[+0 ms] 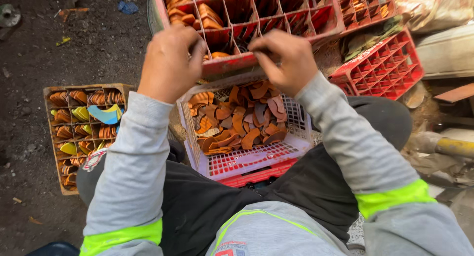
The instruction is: The person sits on the ground and sorts orange shoe sole parts from a white basket into a red crate with compartments. They handle the parts one by one, inspecting and placing them into the crate.
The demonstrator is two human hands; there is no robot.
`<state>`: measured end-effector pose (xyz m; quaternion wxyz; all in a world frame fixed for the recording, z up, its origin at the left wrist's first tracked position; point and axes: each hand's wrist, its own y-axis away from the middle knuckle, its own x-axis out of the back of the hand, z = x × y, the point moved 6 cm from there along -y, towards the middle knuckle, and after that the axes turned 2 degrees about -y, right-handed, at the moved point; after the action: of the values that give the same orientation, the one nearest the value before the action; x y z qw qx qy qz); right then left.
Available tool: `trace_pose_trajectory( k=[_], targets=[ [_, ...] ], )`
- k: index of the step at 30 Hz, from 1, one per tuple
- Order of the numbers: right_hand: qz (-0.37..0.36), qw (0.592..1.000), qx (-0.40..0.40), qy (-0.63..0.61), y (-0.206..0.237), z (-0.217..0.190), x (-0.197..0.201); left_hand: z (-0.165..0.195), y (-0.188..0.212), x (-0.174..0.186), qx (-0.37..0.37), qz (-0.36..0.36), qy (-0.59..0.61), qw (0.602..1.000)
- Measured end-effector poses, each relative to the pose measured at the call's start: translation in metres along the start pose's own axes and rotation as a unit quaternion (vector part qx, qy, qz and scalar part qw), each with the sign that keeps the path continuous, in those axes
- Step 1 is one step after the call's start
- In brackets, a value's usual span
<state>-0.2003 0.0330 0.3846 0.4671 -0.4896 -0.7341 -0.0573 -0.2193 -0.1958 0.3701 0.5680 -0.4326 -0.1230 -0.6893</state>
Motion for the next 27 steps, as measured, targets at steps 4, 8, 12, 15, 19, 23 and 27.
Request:
trace_pose_trajectory(
  k=[4, 8, 12, 15, 19, 23, 27],
  targets=[
    [0.035, 0.949, -0.292, -0.112, 0.096, 0.012, 0.0, 0.016, 0.049, -0.059, 0.025, -0.232, 0.007, 0.972],
    [-0.104, 0.951, -0.29, -0.015, 0.147, 0.046, -0.04, -0.003, 0.125, -0.163, 0.119, -0.375, -0.018, 0.919],
    [-0.268, 0.929, -0.257, -0.004, 0.177, 0.076, -0.087, -0.051, 0.201, -0.258, 0.223, -0.469, -0.096, 0.849],
    [-0.328, 0.895, -0.302, 0.025, 0.196, 0.088, -0.101, -0.079, 0.214, -0.292, 0.297, -0.366, -0.093, 0.877],
    [-0.369, 0.871, -0.324, -0.004, 0.203, 0.093, -0.103, -0.098, 0.175, -0.274, 0.323, -0.059, -0.152, 0.932],
    [-0.311, 0.881, -0.353, 0.046, 0.186, 0.116, -0.075, -0.109, 0.146, -0.292, 0.335, -0.155, -0.11, 0.923],
    [-0.266, 0.892, -0.358, 0.073, 0.172, 0.124, -0.059, -0.072, 0.112, -0.345, 0.178, -0.182, -0.061, 0.965]
  ],
)
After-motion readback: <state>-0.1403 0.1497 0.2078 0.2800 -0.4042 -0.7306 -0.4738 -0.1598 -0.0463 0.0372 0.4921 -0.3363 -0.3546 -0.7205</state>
